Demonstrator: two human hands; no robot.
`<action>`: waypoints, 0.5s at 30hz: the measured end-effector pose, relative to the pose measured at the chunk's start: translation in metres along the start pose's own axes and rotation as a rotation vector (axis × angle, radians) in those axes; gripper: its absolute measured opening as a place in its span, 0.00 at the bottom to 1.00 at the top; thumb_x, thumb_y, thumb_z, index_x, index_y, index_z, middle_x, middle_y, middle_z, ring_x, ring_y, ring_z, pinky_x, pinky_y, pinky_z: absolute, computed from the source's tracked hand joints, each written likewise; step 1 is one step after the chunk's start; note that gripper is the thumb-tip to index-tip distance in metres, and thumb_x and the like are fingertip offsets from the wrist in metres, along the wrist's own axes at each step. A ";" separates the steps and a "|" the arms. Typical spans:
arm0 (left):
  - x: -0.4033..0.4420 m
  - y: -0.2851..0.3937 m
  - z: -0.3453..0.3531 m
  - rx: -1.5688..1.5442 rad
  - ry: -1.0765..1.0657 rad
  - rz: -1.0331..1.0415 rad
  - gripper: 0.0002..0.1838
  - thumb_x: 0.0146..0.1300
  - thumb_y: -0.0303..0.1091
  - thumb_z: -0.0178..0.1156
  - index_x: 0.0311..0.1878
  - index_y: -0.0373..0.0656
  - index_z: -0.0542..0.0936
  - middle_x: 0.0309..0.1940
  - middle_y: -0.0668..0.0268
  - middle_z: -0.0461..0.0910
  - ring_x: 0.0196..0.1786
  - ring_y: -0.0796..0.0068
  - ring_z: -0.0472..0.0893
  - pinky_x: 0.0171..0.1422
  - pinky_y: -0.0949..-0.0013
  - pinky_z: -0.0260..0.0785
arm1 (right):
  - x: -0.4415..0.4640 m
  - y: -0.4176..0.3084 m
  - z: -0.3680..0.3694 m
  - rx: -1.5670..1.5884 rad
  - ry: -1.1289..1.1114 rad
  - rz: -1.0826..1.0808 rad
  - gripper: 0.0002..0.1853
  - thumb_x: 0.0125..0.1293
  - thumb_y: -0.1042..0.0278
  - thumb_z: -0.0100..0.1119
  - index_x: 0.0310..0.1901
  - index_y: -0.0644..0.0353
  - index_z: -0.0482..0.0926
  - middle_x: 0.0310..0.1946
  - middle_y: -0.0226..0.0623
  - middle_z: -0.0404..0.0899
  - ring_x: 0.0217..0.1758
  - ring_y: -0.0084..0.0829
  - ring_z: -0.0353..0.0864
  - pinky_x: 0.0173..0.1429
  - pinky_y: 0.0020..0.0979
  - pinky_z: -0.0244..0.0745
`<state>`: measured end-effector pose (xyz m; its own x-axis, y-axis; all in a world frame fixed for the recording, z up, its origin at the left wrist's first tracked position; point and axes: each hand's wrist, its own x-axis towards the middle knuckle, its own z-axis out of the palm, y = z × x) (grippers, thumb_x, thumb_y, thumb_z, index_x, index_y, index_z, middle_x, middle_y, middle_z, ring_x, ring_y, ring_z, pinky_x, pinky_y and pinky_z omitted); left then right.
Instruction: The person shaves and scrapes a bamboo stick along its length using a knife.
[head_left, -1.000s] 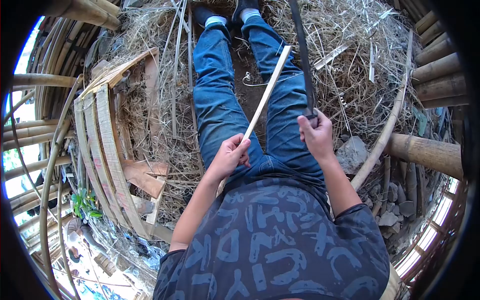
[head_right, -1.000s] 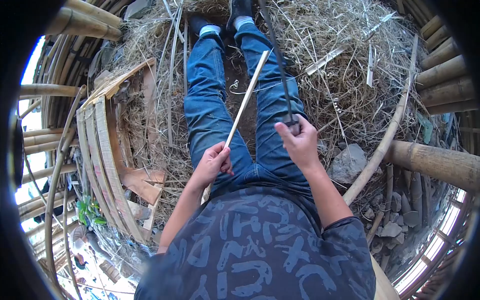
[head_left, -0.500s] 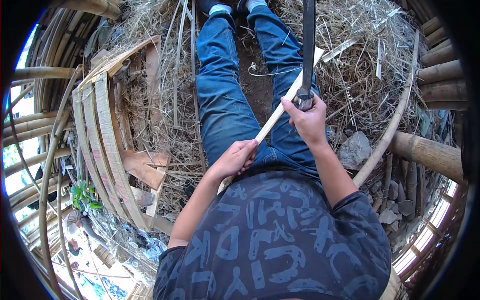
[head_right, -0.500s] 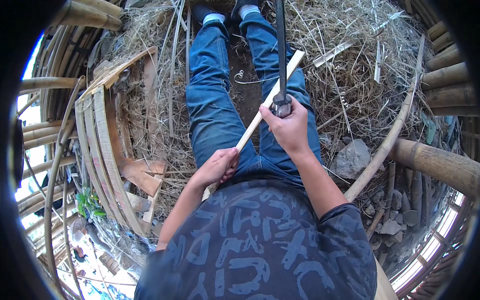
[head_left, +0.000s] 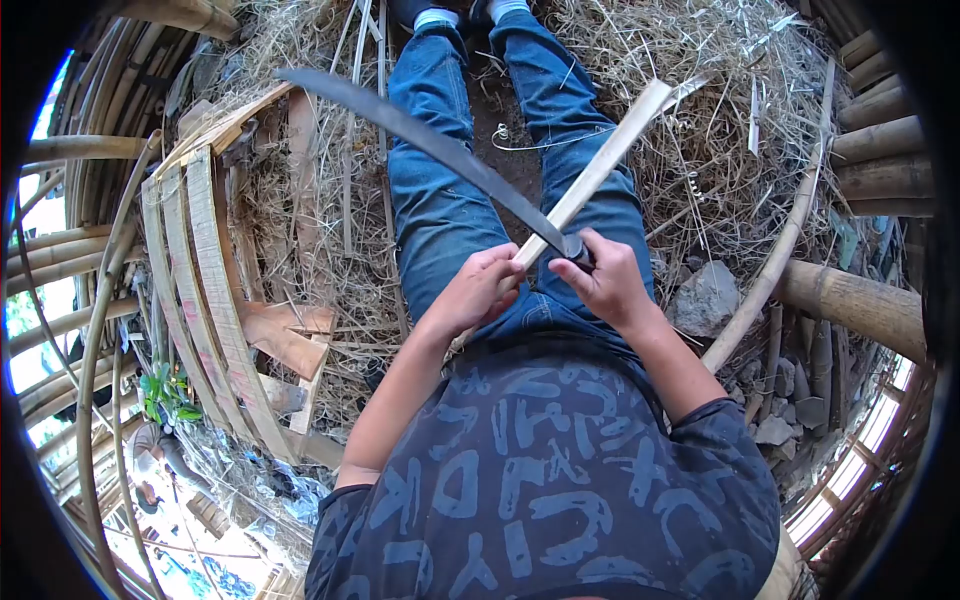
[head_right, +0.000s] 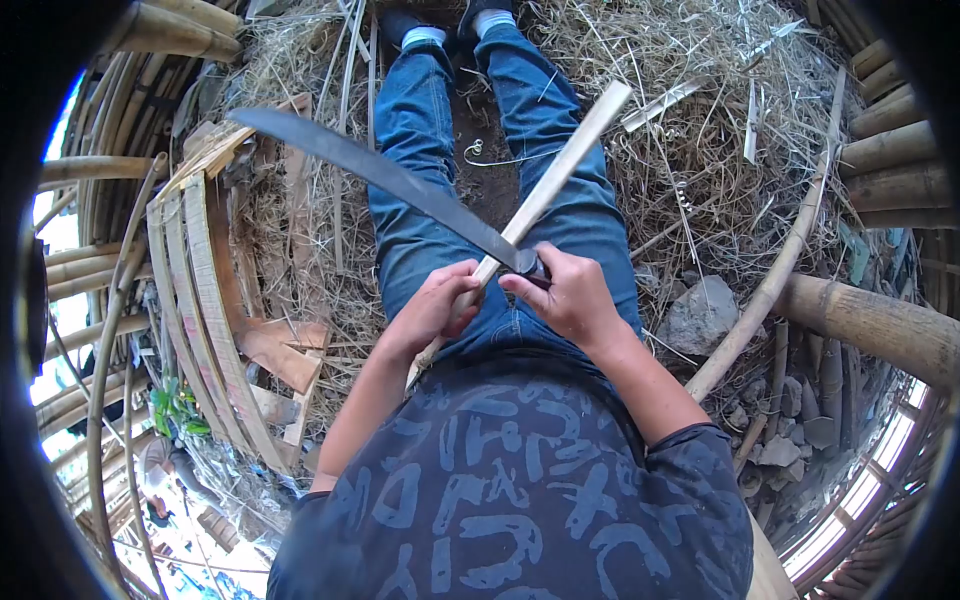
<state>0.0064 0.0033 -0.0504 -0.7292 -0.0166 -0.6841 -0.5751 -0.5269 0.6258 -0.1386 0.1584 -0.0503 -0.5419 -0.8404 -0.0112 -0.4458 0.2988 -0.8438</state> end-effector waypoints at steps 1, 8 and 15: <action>0.000 0.001 -0.001 -0.049 0.004 0.010 0.17 0.75 0.46 0.46 0.32 0.45 0.72 0.18 0.76 0.64 0.19 0.88 0.63 0.21 0.80 0.54 | -0.001 0.002 0.000 -0.076 -0.015 -0.030 0.25 0.60 0.43 0.64 0.30 0.62 0.75 0.19 0.45 0.76 0.24 0.51 0.78 0.28 0.40 0.71; 0.016 -0.035 0.010 0.035 0.122 0.301 0.18 0.76 0.44 0.46 0.30 0.46 0.70 0.18 0.81 0.58 0.18 0.90 0.57 0.21 0.80 0.48 | 0.001 0.011 -0.012 -0.408 0.011 -0.211 0.27 0.56 0.37 0.64 0.29 0.59 0.75 0.19 0.41 0.77 0.23 0.44 0.80 0.26 0.38 0.74; 0.009 -0.040 0.016 -0.048 0.120 0.191 0.18 0.76 0.46 0.45 0.29 0.48 0.67 0.17 0.81 0.58 0.15 0.90 0.56 0.16 0.80 0.46 | 0.020 0.047 -0.041 -0.637 0.063 -0.381 0.30 0.56 0.31 0.59 0.28 0.57 0.75 0.17 0.34 0.74 0.20 0.36 0.79 0.24 0.34 0.74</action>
<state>0.0170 0.0374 -0.0754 -0.7722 -0.2187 -0.5965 -0.4109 -0.5442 0.7314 -0.1997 0.1741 -0.0680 -0.2982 -0.9164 0.2670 -0.9274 0.2121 -0.3080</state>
